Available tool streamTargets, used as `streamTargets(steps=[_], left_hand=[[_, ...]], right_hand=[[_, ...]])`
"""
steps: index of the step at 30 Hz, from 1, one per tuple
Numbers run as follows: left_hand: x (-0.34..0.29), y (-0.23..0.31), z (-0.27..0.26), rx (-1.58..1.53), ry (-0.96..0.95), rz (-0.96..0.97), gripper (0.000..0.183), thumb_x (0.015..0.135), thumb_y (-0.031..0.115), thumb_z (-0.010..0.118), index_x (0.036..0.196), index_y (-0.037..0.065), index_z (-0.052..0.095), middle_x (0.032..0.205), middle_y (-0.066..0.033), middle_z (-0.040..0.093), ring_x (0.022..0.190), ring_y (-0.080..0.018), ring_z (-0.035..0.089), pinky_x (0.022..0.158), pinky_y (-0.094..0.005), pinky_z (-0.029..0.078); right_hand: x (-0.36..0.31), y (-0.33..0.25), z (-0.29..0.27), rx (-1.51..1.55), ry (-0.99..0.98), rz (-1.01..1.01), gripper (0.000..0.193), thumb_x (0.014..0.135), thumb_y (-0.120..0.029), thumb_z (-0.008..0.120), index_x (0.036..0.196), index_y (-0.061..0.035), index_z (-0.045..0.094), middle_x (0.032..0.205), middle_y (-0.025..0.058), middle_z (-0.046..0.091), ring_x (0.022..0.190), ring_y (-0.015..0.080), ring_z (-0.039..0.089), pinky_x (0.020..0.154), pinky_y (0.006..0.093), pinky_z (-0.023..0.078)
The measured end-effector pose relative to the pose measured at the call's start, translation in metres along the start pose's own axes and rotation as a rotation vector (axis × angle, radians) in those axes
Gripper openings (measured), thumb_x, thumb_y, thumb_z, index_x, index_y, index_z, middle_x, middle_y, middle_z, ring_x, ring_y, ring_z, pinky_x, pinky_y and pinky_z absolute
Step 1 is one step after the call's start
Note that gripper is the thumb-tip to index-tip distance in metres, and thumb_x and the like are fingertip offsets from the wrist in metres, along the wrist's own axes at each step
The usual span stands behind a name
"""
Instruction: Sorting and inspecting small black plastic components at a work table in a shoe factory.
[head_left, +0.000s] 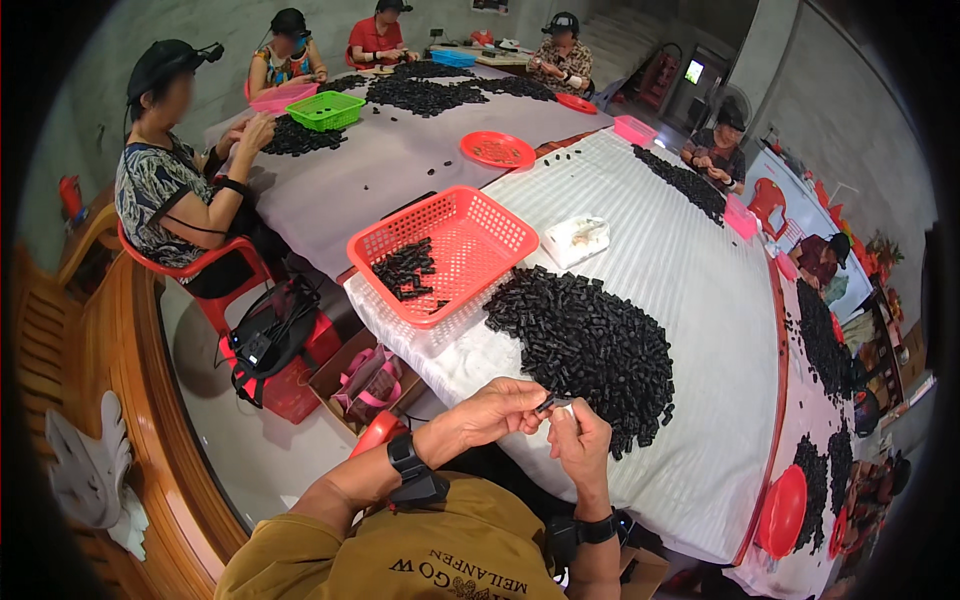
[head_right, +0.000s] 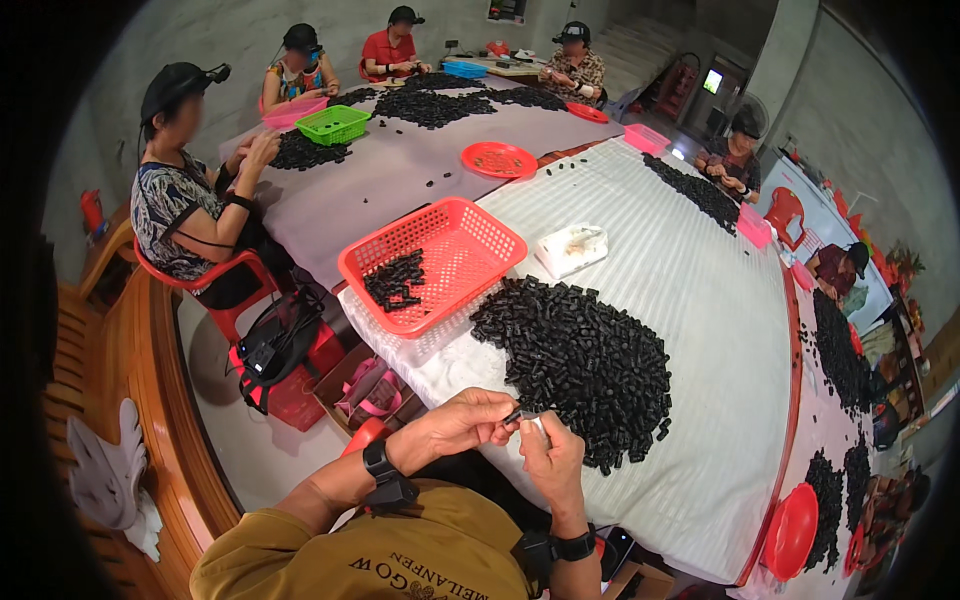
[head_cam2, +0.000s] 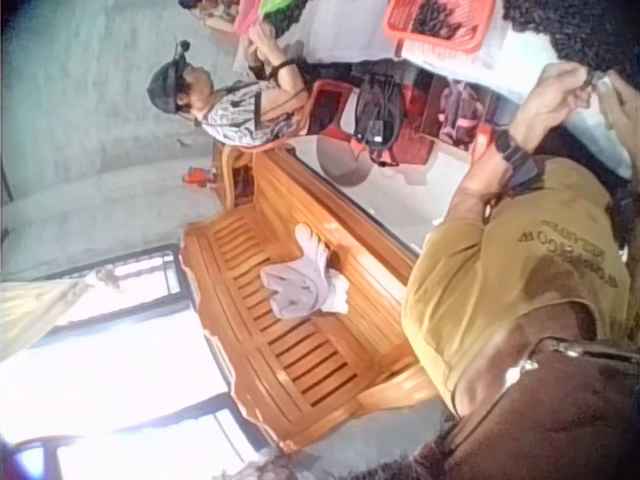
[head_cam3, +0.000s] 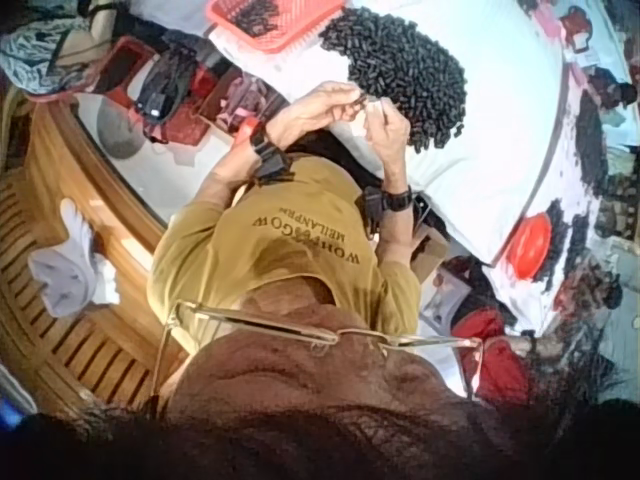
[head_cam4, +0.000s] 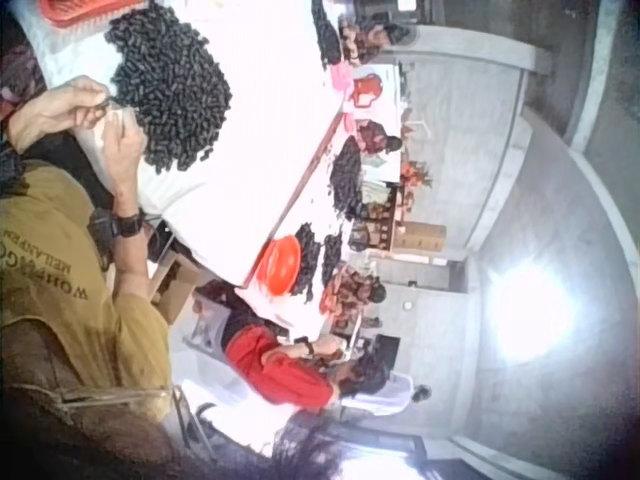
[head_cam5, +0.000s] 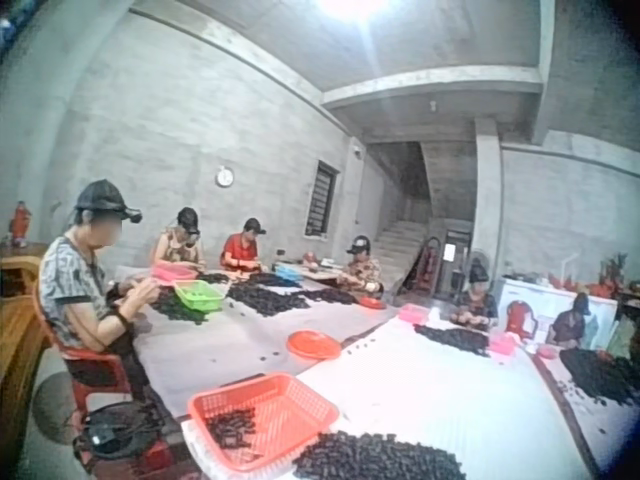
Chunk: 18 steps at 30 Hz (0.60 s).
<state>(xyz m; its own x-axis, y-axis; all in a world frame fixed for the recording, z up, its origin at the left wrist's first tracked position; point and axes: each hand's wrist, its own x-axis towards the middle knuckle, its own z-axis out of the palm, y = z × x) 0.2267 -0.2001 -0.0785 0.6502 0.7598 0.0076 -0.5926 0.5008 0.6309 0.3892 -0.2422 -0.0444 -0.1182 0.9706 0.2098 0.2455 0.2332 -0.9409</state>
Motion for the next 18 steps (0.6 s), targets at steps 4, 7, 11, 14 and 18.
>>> streamTargets(steps=[4, 7, 11, 14, 18], left_hand=[[0.0, 0.001, -0.001, -0.001, -0.018, -0.005, 0.025, 0.088, 0.025, 0.06, 0.085, 0.0, 0.06, 0.075, -0.0034, 0.057, 0.063, -0.0098, 0.049, 0.059, -0.0228, 0.041], [0.0, 0.0, -0.001, -0.006, 0.004, -0.021, 0.025, 0.088, 0.025, 0.059, 0.084, 0.001, 0.06, 0.074, -0.0033, 0.057, 0.063, -0.0095, 0.049, 0.059, -0.0228, 0.041], [0.0, -0.003, -0.003, -0.06, -0.012, -0.031, 0.022, 0.089, 0.021, 0.058, 0.086, 0.0, 0.06, 0.075, -0.0036, 0.058, 0.063, -0.009, 0.051, 0.058, -0.0231, 0.042], [0.001, -0.006, -0.007, -0.08, -0.016, -0.038, 0.02, 0.09, 0.019, 0.058, 0.088, -0.001, 0.06, 0.077, -0.0043, 0.058, 0.063, -0.0084, 0.051, 0.057, -0.0232, 0.042], [-0.001, -0.003, -0.001, -0.076, 0.0, -0.03, 0.019, 0.09, 0.019, 0.058, 0.087, 0.0, 0.06, 0.077, -0.0044, 0.058, 0.063, -0.0084, 0.051, 0.056, -0.023, 0.041]], right_hand=[[0.0, 0.001, 0.0, -0.038, -0.021, 0.011, 0.019, 0.089, -0.011, 0.05, 0.074, -0.0005, 0.054, 0.055, 0.0028, 0.053, 0.041, 0.0051, 0.046, 0.038, 0.0194, 0.034], [-0.001, 0.0, 0.0, -0.035, -0.022, 0.058, 0.019, 0.088, -0.016, 0.056, 0.075, -0.0016, 0.055, 0.054, 0.0015, 0.054, 0.044, 0.0049, 0.047, 0.041, 0.0215, 0.036], [-0.001, 0.0, 0.0, -0.041, -0.03, 0.053, 0.021, 0.088, -0.016, 0.056, 0.073, -0.0015, 0.054, 0.055, 0.0013, 0.054, 0.045, 0.0048, 0.047, 0.041, 0.0218, 0.036], [-0.001, 0.003, 0.0, -0.086, -0.047, -0.01, 0.018, 0.089, -0.012, 0.052, 0.075, -0.0011, 0.055, 0.055, 0.0012, 0.053, 0.043, 0.0042, 0.047, 0.039, 0.0197, 0.035], [0.0, 0.01, 0.002, -0.071, -0.047, -0.062, 0.02, 0.09, -0.011, 0.05, 0.073, -0.0012, 0.054, 0.055, 0.0016, 0.053, 0.042, 0.0045, 0.046, 0.039, 0.0198, 0.035]])
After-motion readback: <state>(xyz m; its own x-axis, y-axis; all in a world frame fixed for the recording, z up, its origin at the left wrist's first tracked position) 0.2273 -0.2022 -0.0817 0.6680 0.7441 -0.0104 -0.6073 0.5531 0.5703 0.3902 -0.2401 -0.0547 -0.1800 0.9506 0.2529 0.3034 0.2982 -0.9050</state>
